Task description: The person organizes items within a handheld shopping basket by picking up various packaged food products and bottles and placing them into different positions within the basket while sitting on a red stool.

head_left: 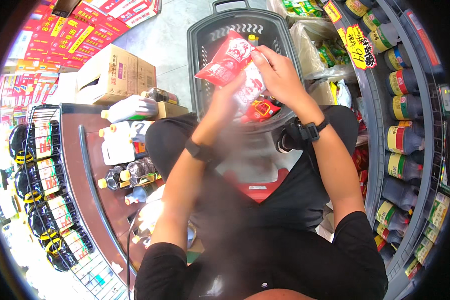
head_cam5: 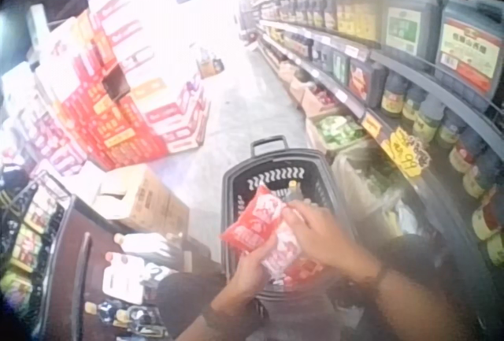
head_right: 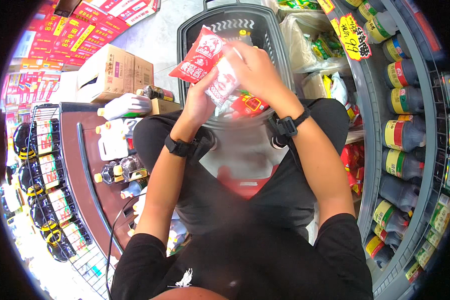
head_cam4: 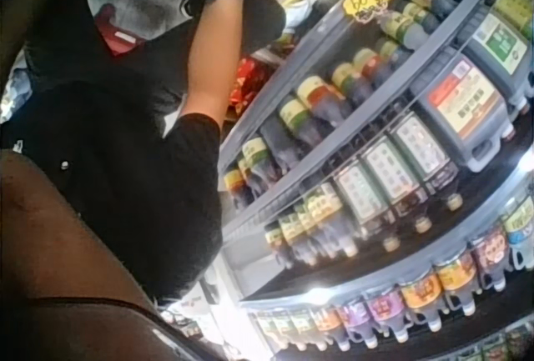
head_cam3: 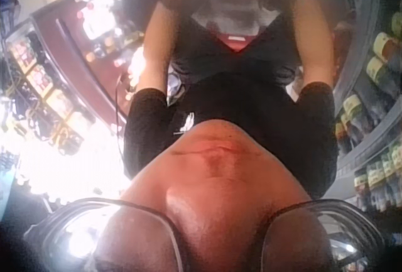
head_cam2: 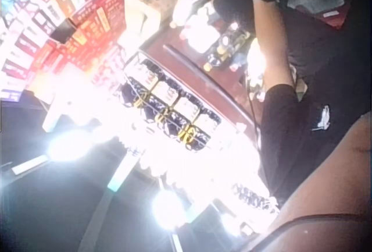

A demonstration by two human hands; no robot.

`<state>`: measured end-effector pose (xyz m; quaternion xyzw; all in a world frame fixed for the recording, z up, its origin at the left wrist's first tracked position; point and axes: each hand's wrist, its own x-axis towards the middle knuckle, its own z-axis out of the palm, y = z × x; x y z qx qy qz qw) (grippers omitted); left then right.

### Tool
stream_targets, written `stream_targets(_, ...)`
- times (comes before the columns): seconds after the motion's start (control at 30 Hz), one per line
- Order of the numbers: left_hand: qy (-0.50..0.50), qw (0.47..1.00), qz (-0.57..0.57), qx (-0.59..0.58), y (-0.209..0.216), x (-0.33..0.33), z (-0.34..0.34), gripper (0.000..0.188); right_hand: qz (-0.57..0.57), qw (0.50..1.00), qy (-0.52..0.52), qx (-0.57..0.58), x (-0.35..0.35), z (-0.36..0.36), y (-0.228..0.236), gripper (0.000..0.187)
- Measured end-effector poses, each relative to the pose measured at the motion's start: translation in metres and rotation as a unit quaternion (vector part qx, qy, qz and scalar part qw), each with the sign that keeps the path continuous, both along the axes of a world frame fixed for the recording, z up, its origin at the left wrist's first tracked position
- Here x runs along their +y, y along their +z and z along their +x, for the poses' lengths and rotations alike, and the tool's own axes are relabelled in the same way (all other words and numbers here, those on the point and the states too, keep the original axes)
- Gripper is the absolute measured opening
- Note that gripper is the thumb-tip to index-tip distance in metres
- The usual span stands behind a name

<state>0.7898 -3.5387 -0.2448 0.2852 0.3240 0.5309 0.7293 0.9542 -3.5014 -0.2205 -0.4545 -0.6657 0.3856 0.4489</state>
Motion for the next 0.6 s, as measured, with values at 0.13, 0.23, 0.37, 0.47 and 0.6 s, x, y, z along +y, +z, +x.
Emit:
stream_targets(0.13,0.012,0.998,0.023,0.056,-0.007,0.003,0.0,0.042,0.03,0.999,-0.025,-0.009,-0.003,-0.003,0.002,0.043)
stream_targets(0.23,0.032,0.996,0.013,0.079,-0.005,0.0,0.006,0.042,0.017,0.999,-0.03,-0.039,-0.005,-0.003,0.006,0.041)
stream_targets(0.37,0.059,0.961,0.05,0.265,0.001,-0.005,0.005,0.042,0.071,0.994,-0.06,-0.055,-0.005,-0.009,-0.003,0.038)
stream_targets(0.47,0.051,0.98,0.072,0.181,-0.002,-0.001,0.003,0.044,0.098,0.989,-0.093,-0.061,-0.003,-0.018,-0.009,0.04)
stream_targets(0.6,0.048,0.974,0.079,0.206,-0.004,0.001,0.007,0.042,0.092,0.99,-0.083,-0.069,-0.003,-0.013,-0.009,0.041)
